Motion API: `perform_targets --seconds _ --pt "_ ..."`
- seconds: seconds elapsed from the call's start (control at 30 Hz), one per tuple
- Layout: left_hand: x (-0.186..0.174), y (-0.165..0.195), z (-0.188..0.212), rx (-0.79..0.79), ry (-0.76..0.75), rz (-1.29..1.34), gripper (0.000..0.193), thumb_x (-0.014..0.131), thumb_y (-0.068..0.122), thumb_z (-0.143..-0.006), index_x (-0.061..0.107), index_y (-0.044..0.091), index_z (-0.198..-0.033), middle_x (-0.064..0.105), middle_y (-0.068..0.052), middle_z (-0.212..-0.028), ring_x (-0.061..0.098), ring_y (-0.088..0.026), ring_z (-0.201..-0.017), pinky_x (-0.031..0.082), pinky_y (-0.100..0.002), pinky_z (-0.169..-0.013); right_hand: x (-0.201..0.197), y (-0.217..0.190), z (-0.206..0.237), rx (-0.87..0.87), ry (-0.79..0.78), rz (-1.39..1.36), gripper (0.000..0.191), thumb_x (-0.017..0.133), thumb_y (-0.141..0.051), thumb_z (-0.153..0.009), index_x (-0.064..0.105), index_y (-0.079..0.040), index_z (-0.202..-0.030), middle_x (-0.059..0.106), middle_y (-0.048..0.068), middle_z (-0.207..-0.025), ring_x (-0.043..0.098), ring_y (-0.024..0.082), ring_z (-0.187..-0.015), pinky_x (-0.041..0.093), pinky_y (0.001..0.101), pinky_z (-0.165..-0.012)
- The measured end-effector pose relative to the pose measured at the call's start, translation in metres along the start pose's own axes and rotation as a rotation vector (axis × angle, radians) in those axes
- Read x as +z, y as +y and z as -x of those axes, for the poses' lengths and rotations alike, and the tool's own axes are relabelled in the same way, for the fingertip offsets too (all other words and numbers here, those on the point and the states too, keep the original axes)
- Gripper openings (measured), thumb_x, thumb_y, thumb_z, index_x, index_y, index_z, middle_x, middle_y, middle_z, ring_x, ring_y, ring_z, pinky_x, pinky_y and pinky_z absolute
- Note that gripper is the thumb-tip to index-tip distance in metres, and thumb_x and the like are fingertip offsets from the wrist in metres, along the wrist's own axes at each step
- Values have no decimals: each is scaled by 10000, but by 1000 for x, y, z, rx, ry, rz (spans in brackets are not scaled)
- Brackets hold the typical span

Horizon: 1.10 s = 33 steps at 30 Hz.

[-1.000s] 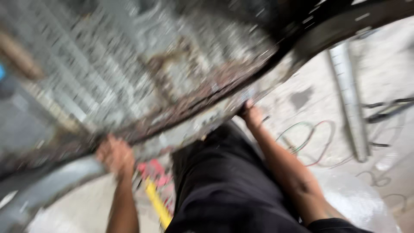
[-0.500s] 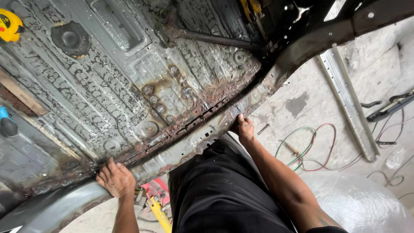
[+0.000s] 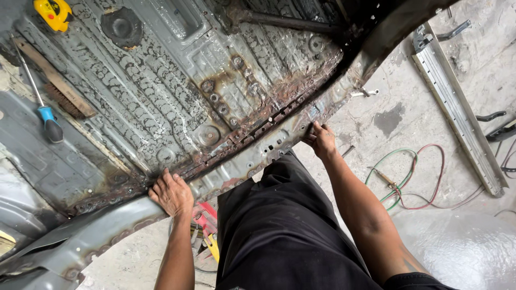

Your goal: The person works under a stripped car body on a lift, fitting a metal panel against the rear floor and frame rail. They press the panel into place, tap and hammer it to shape it, and run their hands along the frame to check the fit while moving around the vehicle.

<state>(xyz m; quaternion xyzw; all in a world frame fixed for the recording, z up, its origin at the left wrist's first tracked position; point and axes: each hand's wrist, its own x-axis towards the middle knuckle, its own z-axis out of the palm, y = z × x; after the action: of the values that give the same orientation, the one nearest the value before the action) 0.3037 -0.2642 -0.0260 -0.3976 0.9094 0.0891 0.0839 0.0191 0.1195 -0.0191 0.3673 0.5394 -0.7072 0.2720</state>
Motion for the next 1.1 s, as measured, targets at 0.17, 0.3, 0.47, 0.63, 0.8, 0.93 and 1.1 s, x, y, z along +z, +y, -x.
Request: perform_targets --seconds 0.17,0.3,0.47,0.63,0.8,0.93,1.1 --pt "-4 -3 2 67 9 18 466 523 404 -1061 635 72 -1369 639 -181 -1308 546 -348 -1244 273 -555 -1172 -27 -23 9 8 107 55 625 594 -319 -1010 331 -20 -1492 585 324 -1309 689 443 -1043 601 567 -896" --pt "-8 -7 7 95 -7 79 431 548 400 -1063 660 81 -1330 587 -175 -1386 495 -361 -1308 237 -603 -1188 -52 -74 -6 -94 63 38 725 601 -324 -1060 227 15 -1580 471 396 -1487 601 504 -1284 553 584 -1066" --pt "-31 4 51 -35 202 168 497 688 316 -1038 552 36 -1425 431 -242 -1520 354 -435 -1456 275 -600 -1192 -57 -131 -59 -90 106 14 621 634 -340 -1018 350 -50 -1488 559 249 -1340 639 402 -1163 579 537 -974" --pt "-26 41 86 -734 438 467 724 825 268 -949 389 -7 -1458 422 -257 -1417 458 -436 -1276 396 -631 -1051 -48 -146 -107 -168 -2 -26 365 760 -303 -1049 546 -70 -1230 652 71 -1034 634 230 -857 555 394 -714" --pt "5 56 63 -1454 296 1441 563 814 403 -936 597 80 -1343 631 -135 -1181 556 -297 -841 491 -491 -690 -62 -146 -115 -154 29 -78 289 712 -262 -1050 591 -42 -1192 665 77 -1001 652 234 -829 575 398 -696" --pt "-1 63 57 -1548 201 1456 546 646 461 -1001 575 23 -1319 694 -117 -1172 718 -295 -940 618 -515 -811 -68 -152 -116 -79 51 -45 266 660 -244 -1057 611 -20 -1191 678 88 -1010 671 245 -832 590 409 -702" --pt "-4 71 47 -1476 295 1561 431 632 398 -1045 599 104 -1358 691 -42 -1245 682 -245 -1066 572 -472 -922 -62 -152 -118 -104 -24 -137 275 604 -205 -1069 616 15 -1234 689 110 -1070 695 267 -917 615 440 -793"
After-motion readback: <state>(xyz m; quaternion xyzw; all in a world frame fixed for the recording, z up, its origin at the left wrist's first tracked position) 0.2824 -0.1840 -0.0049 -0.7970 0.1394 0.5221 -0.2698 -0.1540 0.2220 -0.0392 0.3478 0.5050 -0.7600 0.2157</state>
